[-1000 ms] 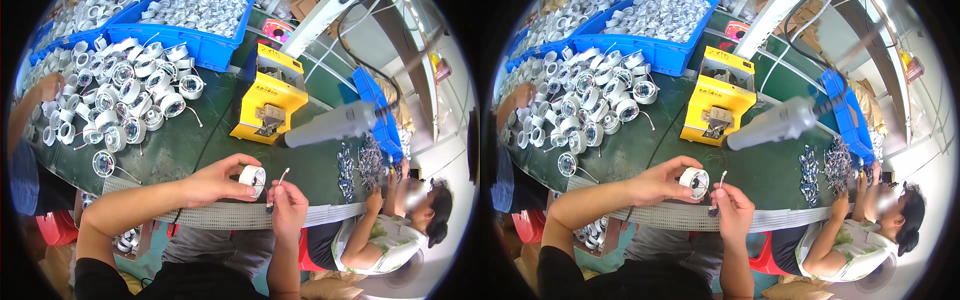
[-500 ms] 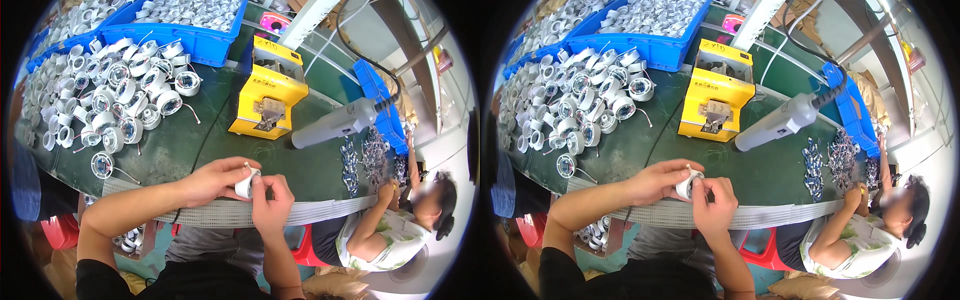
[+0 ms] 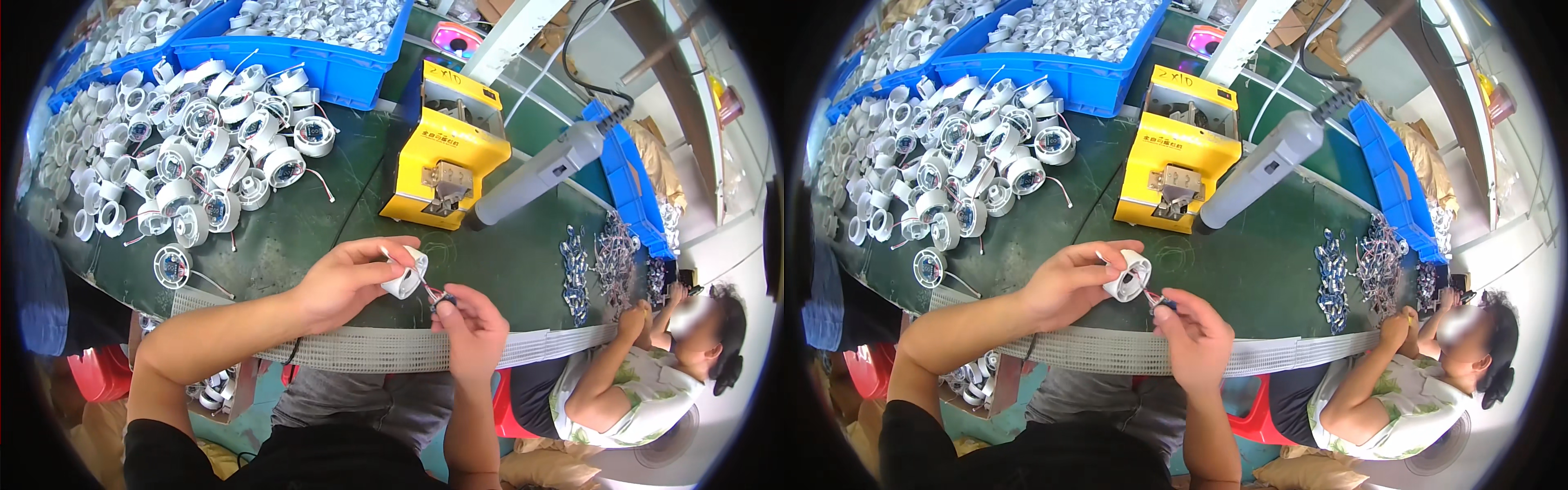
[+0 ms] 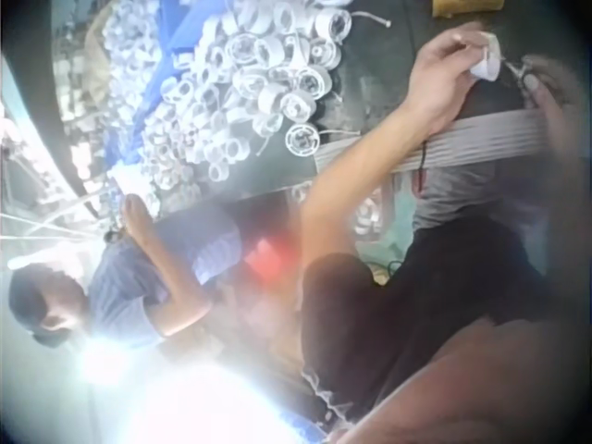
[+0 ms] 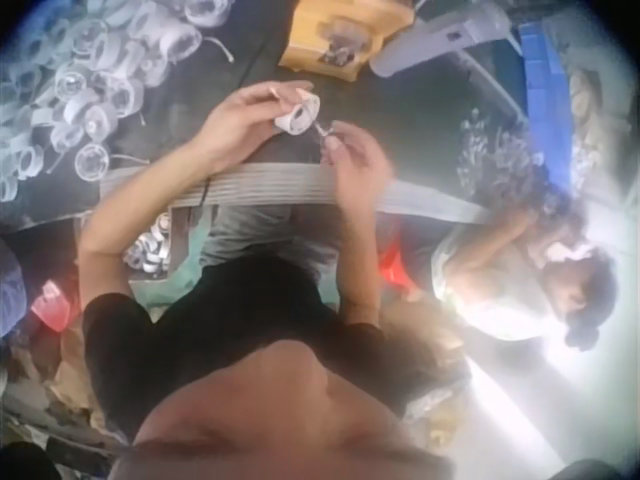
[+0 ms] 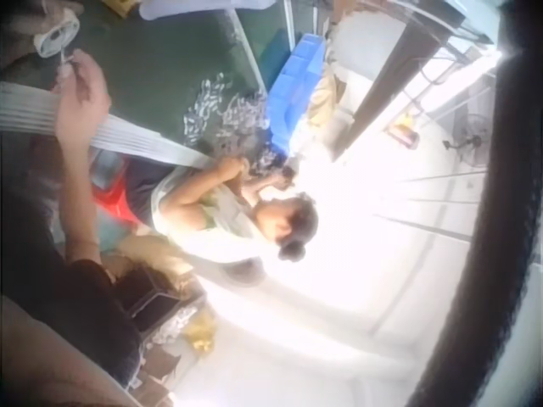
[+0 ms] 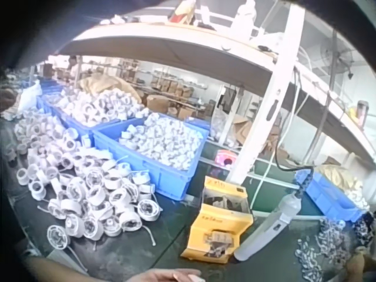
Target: Assembling small electronic sensor or camera modules using an electric screwdriver at a production workbench.
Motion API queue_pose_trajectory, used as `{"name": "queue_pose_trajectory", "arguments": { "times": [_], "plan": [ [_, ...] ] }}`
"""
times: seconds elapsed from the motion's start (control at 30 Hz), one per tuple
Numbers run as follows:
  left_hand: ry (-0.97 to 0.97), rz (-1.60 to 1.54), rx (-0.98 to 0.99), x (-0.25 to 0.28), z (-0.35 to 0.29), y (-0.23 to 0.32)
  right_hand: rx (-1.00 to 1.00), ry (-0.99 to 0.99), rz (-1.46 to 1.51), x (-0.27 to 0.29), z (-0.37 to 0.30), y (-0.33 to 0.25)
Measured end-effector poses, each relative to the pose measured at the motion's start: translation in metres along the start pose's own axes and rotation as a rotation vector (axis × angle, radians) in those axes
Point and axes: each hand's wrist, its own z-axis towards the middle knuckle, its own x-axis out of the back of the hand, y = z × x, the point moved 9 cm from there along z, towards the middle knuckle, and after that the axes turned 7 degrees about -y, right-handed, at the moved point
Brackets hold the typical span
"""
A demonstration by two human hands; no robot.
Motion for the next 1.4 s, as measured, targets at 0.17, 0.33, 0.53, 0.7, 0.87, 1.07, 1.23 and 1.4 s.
{"name": "queue_pose_trajectory", "arguments": {
  "times": [0.17, 0.33, 0.53, 0.7, 0.87, 1.07, 1.23, 1.4],
  "plan": [
    [-0.167, -0.139, -0.021, -0.023, 0.001, 0.005, 0.097, -0.079, 0.299, -0.026, 0.007, 0.003],
    [-0.207, -0.160, 0.024, -0.029, -0.001, 0.003, 0.224, -0.014, 0.125, -0.026, 0.004, -0.007],
    [-0.226, -0.157, 0.033, -0.032, -0.001, 0.000, 0.470, 0.039, -0.241, -0.027, -0.003, -0.033],
    [-0.194, 0.045, -0.039, -0.036, -0.003, -0.003, 0.141, -0.082, 0.325, -0.036, 0.008, 0.005],
    [-0.047, 0.432, 0.194, -0.009, -0.001, -0.011, 0.133, -0.047, 0.073, -0.018, 0.025, 0.009],
    [0.097, 0.369, 0.233, 0.014, 0.000, -0.013, 0.430, 0.132, -0.113, 0.029, 0.107, -0.047],
    [0.161, 0.311, 0.312, 0.021, 0.000, -0.018, 0.663, 0.110, 0.158, 0.006, 0.116, -0.091],
    [0.133, 0.295, 0.332, 0.019, -0.001, -0.019, 0.625, 0.112, 0.314, -0.026, 0.134, -0.107]
  ]
}}
